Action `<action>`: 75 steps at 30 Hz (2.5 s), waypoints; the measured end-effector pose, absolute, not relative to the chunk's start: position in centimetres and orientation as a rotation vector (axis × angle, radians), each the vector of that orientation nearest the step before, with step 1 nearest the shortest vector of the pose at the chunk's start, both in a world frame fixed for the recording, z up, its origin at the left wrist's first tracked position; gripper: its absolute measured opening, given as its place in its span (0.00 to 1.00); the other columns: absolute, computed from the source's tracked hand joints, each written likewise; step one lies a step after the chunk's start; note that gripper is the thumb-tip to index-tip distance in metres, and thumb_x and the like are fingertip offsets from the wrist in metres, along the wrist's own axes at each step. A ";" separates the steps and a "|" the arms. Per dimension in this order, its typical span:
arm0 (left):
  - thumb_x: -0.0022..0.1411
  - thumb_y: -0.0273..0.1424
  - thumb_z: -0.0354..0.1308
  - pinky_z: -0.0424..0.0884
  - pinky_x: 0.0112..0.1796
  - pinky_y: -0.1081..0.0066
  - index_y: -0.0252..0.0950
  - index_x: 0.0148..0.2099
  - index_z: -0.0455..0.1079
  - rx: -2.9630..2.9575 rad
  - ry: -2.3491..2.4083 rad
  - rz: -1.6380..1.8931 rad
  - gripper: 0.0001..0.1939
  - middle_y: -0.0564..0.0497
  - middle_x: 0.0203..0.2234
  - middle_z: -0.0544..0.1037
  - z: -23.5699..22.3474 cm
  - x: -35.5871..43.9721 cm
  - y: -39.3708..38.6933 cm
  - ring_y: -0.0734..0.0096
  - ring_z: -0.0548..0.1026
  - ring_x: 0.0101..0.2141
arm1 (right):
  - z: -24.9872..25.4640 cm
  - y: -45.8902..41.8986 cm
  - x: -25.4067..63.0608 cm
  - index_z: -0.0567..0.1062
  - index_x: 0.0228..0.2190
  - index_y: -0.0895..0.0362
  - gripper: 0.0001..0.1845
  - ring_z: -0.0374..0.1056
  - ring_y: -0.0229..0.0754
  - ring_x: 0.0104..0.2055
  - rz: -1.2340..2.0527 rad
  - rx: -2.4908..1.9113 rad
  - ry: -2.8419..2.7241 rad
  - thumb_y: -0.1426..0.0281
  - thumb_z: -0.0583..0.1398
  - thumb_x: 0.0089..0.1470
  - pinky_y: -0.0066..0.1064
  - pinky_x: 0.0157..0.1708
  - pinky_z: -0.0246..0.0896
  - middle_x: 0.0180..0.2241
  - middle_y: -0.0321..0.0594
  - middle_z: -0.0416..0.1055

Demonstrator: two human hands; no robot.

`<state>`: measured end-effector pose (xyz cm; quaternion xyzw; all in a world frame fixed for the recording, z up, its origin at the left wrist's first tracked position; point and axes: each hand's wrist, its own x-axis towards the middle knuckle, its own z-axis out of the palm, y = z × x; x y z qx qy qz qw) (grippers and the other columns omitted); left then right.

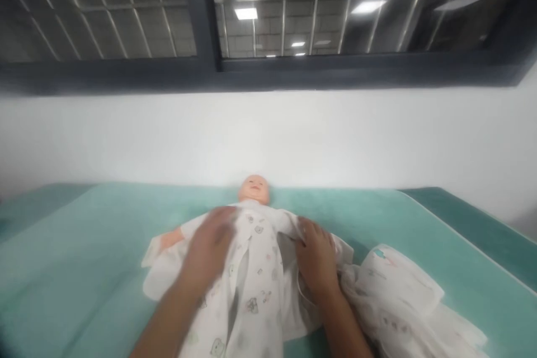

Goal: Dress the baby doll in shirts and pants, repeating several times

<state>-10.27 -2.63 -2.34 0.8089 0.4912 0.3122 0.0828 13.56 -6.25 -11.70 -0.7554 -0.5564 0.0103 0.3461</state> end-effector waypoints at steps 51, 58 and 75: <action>0.67 0.41 0.50 0.64 0.56 0.61 0.42 0.52 0.68 1.754 1.480 1.131 0.16 0.48 0.54 0.71 -4.6 -13.0 -2.0 0.62 0.68 0.55 | -9.2 -6.2 7.5 0.64 0.61 0.46 0.28 0.45 0.50 0.70 0.496 -1.405 -1.684 0.56 0.55 0.61 0.54 0.69 0.26 0.66 0.38 0.56; 0.67 0.41 0.51 0.67 0.47 0.64 0.40 0.42 0.67 1.864 1.379 1.249 0.11 0.50 0.41 0.72 -5.5 -12.4 -2.7 0.63 0.70 0.45 | -9.5 -5.2 7.9 0.67 0.58 0.47 0.31 0.42 0.52 0.70 0.630 -1.457 -1.567 0.54 0.60 0.55 0.53 0.68 0.32 0.66 0.39 0.53; 0.67 0.43 0.44 0.58 0.31 0.69 0.40 0.24 0.55 2.014 1.573 0.988 0.21 0.55 0.18 0.64 -6.6 -14.7 -4.3 0.68 0.66 0.26 | -8.0 -7.8 6.8 0.57 0.21 0.55 0.23 0.53 0.37 0.29 0.806 -1.411 -1.435 0.53 0.58 0.56 0.29 0.30 0.51 0.23 0.32 0.54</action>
